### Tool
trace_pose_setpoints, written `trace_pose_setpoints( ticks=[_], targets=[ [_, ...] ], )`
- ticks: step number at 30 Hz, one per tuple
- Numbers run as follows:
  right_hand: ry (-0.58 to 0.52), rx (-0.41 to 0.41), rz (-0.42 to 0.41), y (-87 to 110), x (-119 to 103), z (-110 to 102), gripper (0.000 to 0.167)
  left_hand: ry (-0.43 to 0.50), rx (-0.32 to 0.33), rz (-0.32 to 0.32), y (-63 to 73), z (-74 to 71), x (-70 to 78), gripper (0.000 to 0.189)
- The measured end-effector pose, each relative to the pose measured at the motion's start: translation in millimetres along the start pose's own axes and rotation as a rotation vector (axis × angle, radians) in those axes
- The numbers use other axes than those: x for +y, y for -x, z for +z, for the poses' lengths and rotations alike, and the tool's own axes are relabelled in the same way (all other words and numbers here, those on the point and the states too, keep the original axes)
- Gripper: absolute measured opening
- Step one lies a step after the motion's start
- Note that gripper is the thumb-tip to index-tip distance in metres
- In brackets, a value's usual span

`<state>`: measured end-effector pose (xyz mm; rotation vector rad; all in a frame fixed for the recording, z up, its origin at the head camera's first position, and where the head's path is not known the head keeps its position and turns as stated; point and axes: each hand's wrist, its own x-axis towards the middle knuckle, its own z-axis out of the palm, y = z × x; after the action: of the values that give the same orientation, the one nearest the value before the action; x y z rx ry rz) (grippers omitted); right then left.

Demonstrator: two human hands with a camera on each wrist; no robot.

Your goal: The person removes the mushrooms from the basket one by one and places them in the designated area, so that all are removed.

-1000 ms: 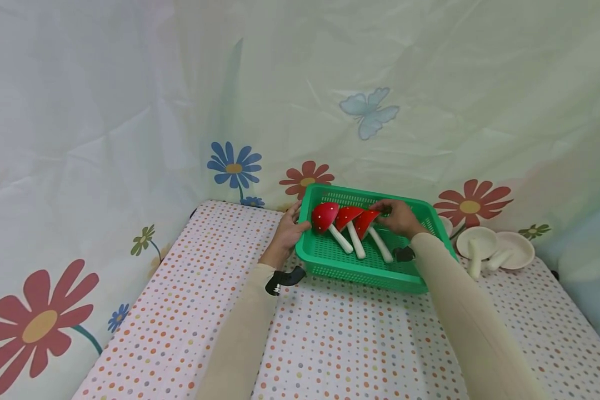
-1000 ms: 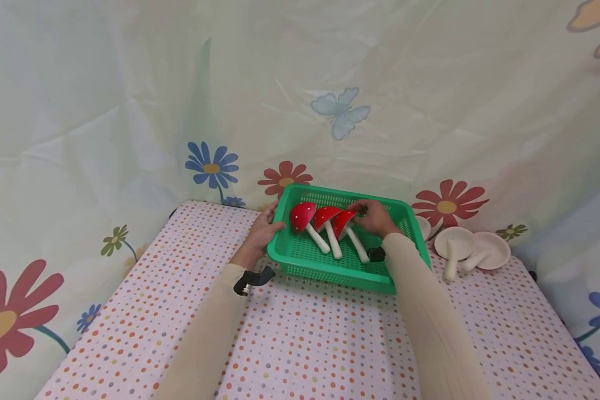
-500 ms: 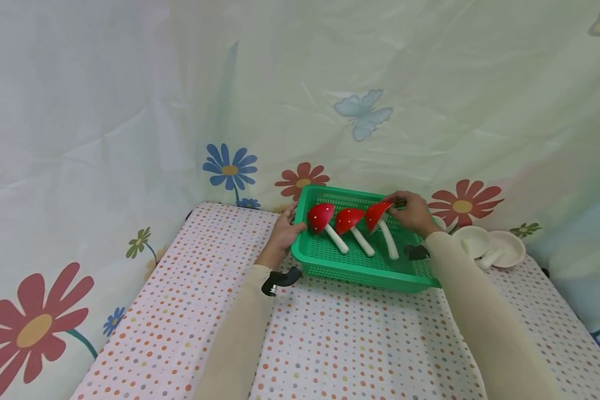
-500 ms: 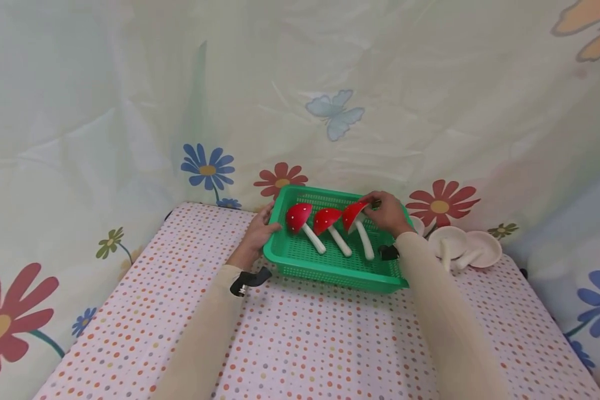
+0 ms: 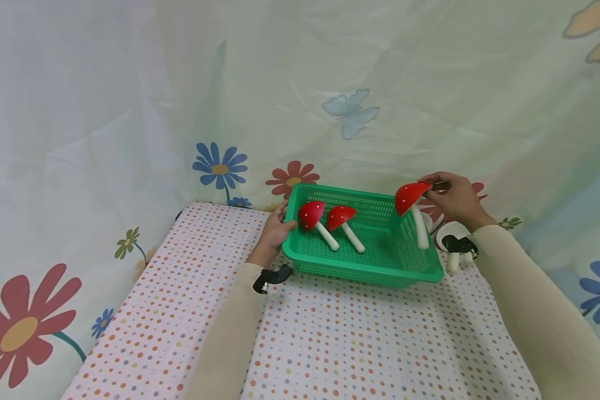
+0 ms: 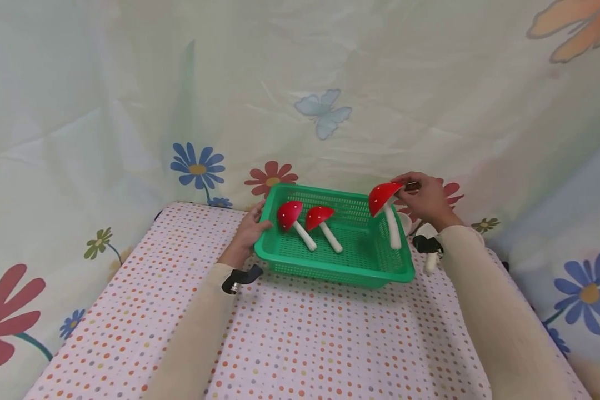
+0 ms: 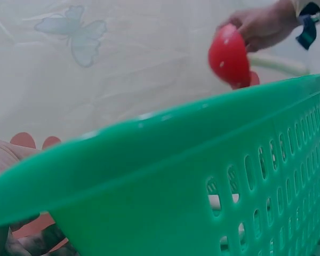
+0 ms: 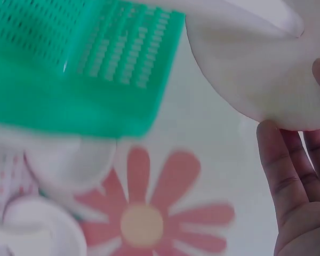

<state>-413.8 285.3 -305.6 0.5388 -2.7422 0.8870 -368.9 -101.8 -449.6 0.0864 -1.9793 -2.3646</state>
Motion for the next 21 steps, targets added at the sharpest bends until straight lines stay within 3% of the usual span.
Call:
trace_pose_setpoints(
  ticks=[5, 12, 21],
  targets=[
    [0.069, 0.050, 0.025, 18.2, 15.8, -26.3, 0.035, -0.013, 0.015, 0.000, -0.2, -2.3, -0.2, 0.078],
    [0.121, 0.063, 0.125, 49.6, 46.3, -48.2, 0.042, 0.001, 0.011, -0.004, -0.2, -4.4, -2.3, 0.078],
    [0.184, 0.071, 0.166, 93.8, 85.0, -35.0, 0.036, 0.018, 0.001, -0.013, -0.6, -0.1, 0.1, 0.077]
  ],
)
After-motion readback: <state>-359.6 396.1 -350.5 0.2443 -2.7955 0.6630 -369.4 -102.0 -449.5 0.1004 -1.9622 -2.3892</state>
